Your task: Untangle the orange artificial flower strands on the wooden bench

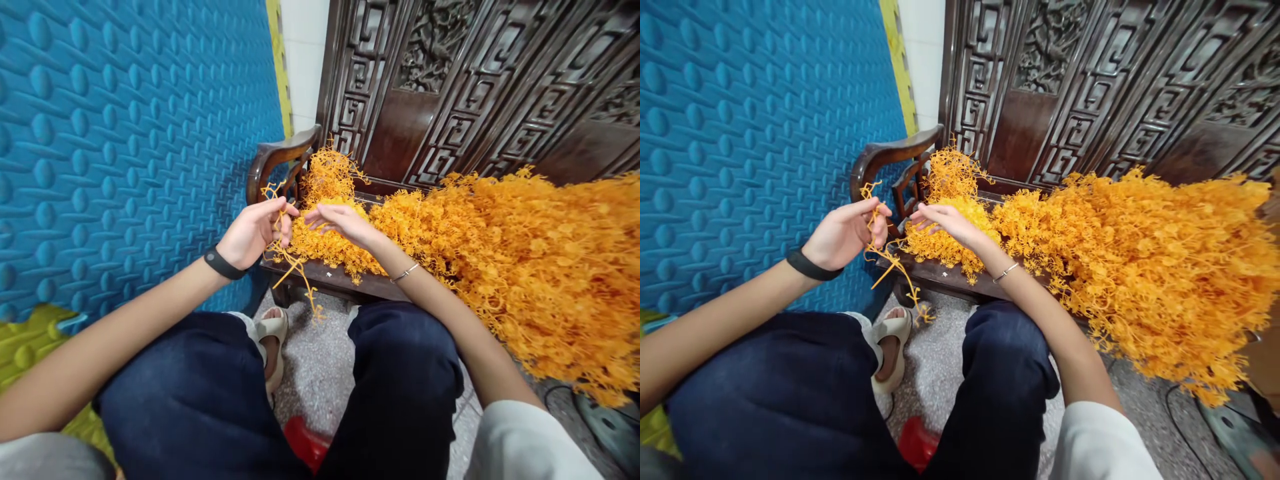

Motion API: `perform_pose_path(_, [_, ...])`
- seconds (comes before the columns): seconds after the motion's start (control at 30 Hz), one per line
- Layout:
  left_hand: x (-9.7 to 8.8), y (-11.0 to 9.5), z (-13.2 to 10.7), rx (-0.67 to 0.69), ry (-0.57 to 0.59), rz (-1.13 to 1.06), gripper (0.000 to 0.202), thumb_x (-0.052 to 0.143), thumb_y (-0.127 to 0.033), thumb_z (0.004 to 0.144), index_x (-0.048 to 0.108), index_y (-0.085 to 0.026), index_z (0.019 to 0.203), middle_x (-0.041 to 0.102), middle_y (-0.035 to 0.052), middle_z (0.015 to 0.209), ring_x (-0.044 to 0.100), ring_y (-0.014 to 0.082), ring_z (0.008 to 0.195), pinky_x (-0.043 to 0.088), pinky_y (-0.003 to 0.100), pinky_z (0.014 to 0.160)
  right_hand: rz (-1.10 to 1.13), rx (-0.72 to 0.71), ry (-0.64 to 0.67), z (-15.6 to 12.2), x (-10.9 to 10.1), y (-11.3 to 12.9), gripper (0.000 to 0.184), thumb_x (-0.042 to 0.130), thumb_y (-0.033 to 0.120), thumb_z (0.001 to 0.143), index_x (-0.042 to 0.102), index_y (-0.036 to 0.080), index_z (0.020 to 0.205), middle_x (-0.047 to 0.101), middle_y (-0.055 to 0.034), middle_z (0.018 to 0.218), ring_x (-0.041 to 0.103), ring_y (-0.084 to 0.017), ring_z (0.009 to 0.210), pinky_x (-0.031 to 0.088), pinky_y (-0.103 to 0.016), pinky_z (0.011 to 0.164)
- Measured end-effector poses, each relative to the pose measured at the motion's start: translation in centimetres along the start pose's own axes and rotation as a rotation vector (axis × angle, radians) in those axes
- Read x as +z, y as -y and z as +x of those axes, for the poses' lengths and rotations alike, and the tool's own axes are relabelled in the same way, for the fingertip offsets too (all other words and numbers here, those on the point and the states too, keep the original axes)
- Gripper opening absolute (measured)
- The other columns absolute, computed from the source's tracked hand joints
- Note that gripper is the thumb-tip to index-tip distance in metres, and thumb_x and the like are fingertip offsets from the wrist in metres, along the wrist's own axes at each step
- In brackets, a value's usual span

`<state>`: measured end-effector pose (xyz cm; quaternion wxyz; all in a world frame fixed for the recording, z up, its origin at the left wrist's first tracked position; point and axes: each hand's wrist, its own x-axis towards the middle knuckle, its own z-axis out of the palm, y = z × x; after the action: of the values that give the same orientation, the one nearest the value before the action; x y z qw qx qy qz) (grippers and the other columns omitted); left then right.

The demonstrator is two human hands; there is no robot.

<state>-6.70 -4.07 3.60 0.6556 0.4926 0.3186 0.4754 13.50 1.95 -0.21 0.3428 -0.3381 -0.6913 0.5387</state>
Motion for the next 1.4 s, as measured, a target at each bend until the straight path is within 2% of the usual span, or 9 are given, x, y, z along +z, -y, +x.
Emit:
perform_pose_path(0.1, [0.4, -0.5, -0.2, 0.009, 0.015, -0.038, 0.031, 0.041, -0.025, 0.088, 0.06, -0.013, 0.066, 0.044, -0.0033, 0.042, 0.047, 0.0081, 0.036, 0.037, 0.02, 0.041, 0.062, 0.051, 0.252, -1.4, 1.8, 1.7, 0.041, 0.06, 0.051, 0.08, 0.064, 0.017, 0.104, 0.067, -0.0075, 0.1, 0.064, -0.015, 0.086, 0.051, -0.028, 0.075])
perform_pose_path(0.17, [0.7, -0.7, -0.3, 0.021, 0.021, -0.057, 0.032, 0.039, -0.025, 0.088, 0.059, -0.014, 0.065, 0.044, -0.003, 0.042, 0.046, 0.0081, 0.037, 0.037, 0.021, 0.043, 0.061, 0.069, 0.319, -2.1, 2.5, 2.3, 0.043, 0.068, 0.04, 0.075, 0.06, 0.018, 0.11, 0.067, -0.0058, 0.098, 0.064, -0.014, 0.082, 0.052, -0.027, 0.072])
perform_pose_path(0.37, [0.6, -1.0, 0.2, 0.003, -0.088, 0.017, 0.045, 0.036, -0.043, 0.09, 0.044, -0.018, 0.053, 0.021, -0.0054, 0.037, 0.029, 0.0064, 0.032, 0.028, 0.021, 0.039, 0.003, 0.035, 0.207, -2.7, 3.4, 2.6, 0.027, 0.072, 0.024, 0.069, 0.065, 0.016, 0.094, 0.066, -0.001, 0.076, 0.062, -0.011, 0.066, 0.05, -0.025, 0.065])
perform_pose_path(0.6, [-0.4, -1.5, 0.7, 0.168, -0.265, 0.201, 0.042, 0.035, -0.039, 0.09, 0.036, -0.02, 0.052, 0.017, -0.0048, 0.042, 0.032, 0.0079, 0.038, 0.035, 0.023, 0.046, -0.03, -0.119, -0.145, -4.2, 1.3, 2.5, 0.016, 0.074, 0.029, 0.067, 0.064, 0.019, 0.074, 0.062, 0.0012, 0.074, 0.056, -0.008, 0.063, 0.048, -0.024, 0.061])
perform_pose_path(0.77, [-0.7, -1.6, 1.3, 0.345, -0.286, 0.309, 0.02, 0.054, -0.03, 0.079, 0.054, -0.017, 0.064, 0.052, -0.0015, 0.058, 0.054, 0.0091, 0.056, 0.046, 0.021, 0.057, -0.053, -0.219, -0.462, -5.7, -1.9, 2.7, 0.021, 0.073, 0.037, 0.068, 0.061, 0.02, 0.069, 0.057, 0.0027, 0.064, 0.053, -0.009, 0.058, 0.047, -0.025, 0.059])
perform_pose_path(0.9, [0.0, -2.5, 2.8, 0.247, -0.254, 0.367, 0.025, 0.059, -0.037, 0.079, 0.061, -0.013, 0.075, 0.057, -0.0008, 0.057, 0.052, 0.0079, 0.045, 0.044, 0.021, 0.046, -0.022, -0.309, -0.735, -6.4, -5.0, 2.7, 0.023, 0.071, 0.04, 0.068, 0.058, 0.02, 0.066, 0.055, 0.0032, 0.06, 0.051, -0.01, 0.054, 0.045, -0.026, 0.058])
perform_pose_path(1.07, [2.0, -5.3, 8.2, 0.225, -0.199, 0.3, 0.023, 0.064, -0.031, 0.078, 0.063, -0.008, 0.075, 0.06, 0.0015, 0.055, 0.052, 0.0067, 0.04, 0.044, 0.019, 0.041, 0.071, -0.318, -0.913, -5.7, -8.3, 2.6, 0.024, 0.069, 0.04, 0.067, 0.057, 0.02, 0.068, 0.054, 0.0036, 0.059, 0.051, -0.01, 0.053, 0.044, -0.026, 0.058])
perform_pose_path(1.23, [3.9, -7.9, 16.7, 0.302, -0.249, 0.288, 0.01, 0.068, -0.009, 0.07, 0.059, -0.009, 0.066, 0.06, 0.0007, 0.055, 0.055, 0.0053, 0.046, 0.046, 0.017, 0.049, 0.136, -0.293, -0.848, -2.4, -10.4, 2.5, 0.026, 0.072, 0.039, 0.063, 0.057, 0.019, 0.07, 0.06, 0.0023, 0.065, 0.056, -0.01, 0.055, 0.046, -0.025, 0.058])
perform_pose_path(1.4, [4.6, -8.3, 24.2, 0.387, -0.247, 0.383, 0.006, 0.065, -0.007, 0.067, 0.06, -0.01, 0.066, 0.059, 0.0, 0.055, 0.055, 0.0075, 0.047, 0.049, 0.022, 0.054, 0.189, -0.268, -0.813, 2.1, -12.6, 2.0, 0.027, 0.073, 0.04, 0.062, 0.056, 0.02, 0.07, 0.063, 0.0023, 0.065, 0.059, -0.011, 0.057, 0.047, -0.025, 0.058])
